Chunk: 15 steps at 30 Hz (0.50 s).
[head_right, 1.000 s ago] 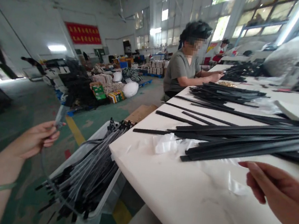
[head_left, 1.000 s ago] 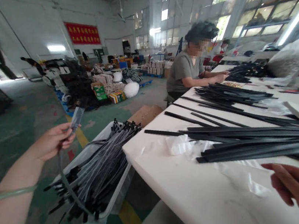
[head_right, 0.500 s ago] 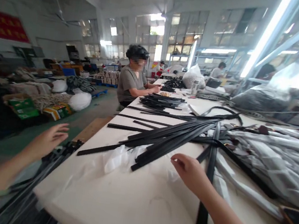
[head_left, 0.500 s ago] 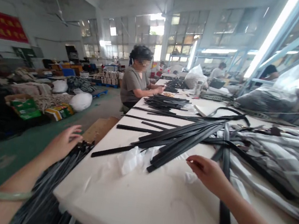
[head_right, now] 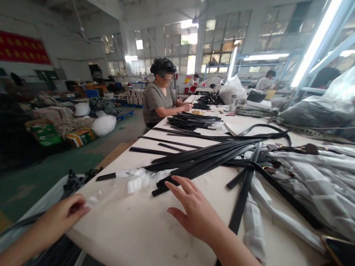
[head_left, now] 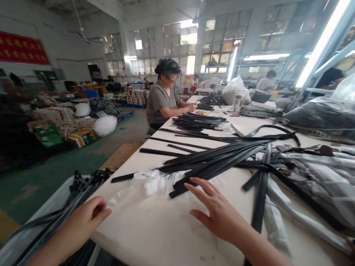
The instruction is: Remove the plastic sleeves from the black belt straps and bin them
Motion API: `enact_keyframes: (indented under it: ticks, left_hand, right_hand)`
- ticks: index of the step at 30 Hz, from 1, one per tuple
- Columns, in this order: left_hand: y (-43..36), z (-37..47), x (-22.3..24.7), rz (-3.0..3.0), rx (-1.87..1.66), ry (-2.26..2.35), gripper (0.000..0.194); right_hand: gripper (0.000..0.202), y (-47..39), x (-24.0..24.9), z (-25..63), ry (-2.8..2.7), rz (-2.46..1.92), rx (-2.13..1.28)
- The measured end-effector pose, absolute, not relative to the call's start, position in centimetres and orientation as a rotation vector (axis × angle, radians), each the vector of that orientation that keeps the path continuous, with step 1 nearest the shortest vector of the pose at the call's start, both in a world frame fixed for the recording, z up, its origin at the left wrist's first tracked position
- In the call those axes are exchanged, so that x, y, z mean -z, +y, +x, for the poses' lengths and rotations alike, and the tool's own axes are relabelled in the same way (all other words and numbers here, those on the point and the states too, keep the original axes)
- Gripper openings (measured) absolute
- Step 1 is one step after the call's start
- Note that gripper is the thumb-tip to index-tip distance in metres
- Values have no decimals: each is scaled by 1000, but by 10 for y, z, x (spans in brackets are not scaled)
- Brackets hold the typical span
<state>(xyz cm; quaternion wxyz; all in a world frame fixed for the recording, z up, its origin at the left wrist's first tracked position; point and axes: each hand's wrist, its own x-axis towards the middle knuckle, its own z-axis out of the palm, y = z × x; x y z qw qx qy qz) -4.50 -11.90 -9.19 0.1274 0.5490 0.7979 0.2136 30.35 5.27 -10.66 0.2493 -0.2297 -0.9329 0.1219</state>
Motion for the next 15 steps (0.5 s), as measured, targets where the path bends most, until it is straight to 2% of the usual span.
enact_keyframes:
  ticks: [2, 6, 11, 15]
  left_hand:
    - [-137, -33, 88, 1507, -693, 2280, 31]
    - [-155, 4, 78, 1526, -607, 2203, 33]
    - [-153, 40, 79, 1550, -612, 2117, 36]
    - [-163, 45, 95, 1375, -669, 1962, 43]
  right_hand:
    - [60, 42, 103, 297, -2597, -574, -368]
    - [61, 21, 91, 285, -2698, -451, -315]
    - [73, -5, 77, 250, -2789, -129, -161]
    - [66, 1, 81, 203, -2825, 40, -131]
